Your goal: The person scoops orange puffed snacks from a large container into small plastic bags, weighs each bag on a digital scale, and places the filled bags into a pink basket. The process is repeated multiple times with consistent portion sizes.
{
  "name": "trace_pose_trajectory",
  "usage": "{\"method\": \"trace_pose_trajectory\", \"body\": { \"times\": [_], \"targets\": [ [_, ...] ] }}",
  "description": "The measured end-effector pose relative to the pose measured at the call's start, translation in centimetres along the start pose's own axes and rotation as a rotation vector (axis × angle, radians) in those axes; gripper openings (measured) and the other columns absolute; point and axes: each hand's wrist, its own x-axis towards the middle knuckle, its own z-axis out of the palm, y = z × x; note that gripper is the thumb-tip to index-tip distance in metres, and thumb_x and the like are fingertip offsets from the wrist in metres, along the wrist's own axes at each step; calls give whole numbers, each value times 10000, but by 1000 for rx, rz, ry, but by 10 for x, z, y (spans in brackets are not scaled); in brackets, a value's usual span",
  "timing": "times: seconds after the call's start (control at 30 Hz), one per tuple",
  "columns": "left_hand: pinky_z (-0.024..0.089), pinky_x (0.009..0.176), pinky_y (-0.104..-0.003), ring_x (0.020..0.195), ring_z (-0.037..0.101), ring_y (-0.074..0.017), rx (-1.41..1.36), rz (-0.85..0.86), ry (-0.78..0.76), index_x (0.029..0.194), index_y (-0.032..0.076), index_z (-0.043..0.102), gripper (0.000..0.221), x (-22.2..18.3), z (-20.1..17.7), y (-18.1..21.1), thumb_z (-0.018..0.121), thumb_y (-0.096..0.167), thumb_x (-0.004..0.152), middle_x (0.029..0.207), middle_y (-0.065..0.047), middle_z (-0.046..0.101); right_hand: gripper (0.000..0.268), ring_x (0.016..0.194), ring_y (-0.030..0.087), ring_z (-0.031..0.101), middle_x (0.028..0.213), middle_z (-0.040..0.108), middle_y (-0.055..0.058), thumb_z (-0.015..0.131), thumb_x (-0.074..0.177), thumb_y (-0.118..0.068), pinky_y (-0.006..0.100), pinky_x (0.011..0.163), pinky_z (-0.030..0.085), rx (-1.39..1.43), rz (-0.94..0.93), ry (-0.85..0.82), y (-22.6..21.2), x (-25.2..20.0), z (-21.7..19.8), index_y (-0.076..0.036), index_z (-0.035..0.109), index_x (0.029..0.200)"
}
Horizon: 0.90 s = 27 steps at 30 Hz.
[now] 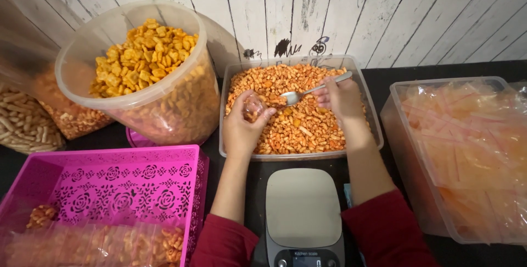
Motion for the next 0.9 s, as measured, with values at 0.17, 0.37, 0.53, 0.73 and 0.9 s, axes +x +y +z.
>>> {"method": "trace_pose_trajectory", "body": {
  "times": [0.17, 0.37, 0.53, 0.73, 0.9],
  "targets": [
    [607, 785, -412, 925, 746, -299, 5, 13, 1, 1266, 329, 640, 704, -1, 0, -1, 909, 518, 644, 947, -40, 784, 242, 557, 180, 709, 759, 724, 185, 545, 989, -211, 327, 524, 639, -25, -42, 19, 11, 6, -2, 6, 645, 1024],
    [607, 798, -415, 938, 745, -306, 1, 2, -2, 1270, 321, 639, 701, 0, -1, 2, 906, 507, 649, 959, -55, 785, 242, 563, 219, 722, 757, 717, 220, 554, 980, -201, 365, 522, 639, -20, -70, 42, 20, 13, -4, 19, 649, 1007],
    [609, 794, -406, 932, 747, -304, -10, -11, -11, 1276, 317, 634, 710, 1, -1, 4, 904, 514, 649, 953, -55, 785, 257, 598, 207, 723, 783, 717, 214, 543, 987, -209, 371, 552, 648, -19, -50, 34, 18, 9, -2, 20, 650, 1034],
    [610, 797, -410, 937, 746, -303, -4, -3, -8, 1276, 320, 632, 716, 2, 2, 4, 904, 524, 645, 959, -60, 784, 265, 624, 164, 707, 820, 725, 192, 523, 991, -203, 323, 590, 645, -26, -12, -3, -5, -8, 0, 26, 650, 1033],
    [604, 797, -410, 942, 743, -301, 26, 14, -26, 1280, 329, 626, 725, 3, 4, -1, 896, 543, 641, 979, -51, 783, 254, 623, 150, 717, 805, 727, 168, 507, 1005, -191, 291, 595, 656, 62, -127, 28, -52, -37, 1, -5, 681, 1017]
  ]
}}
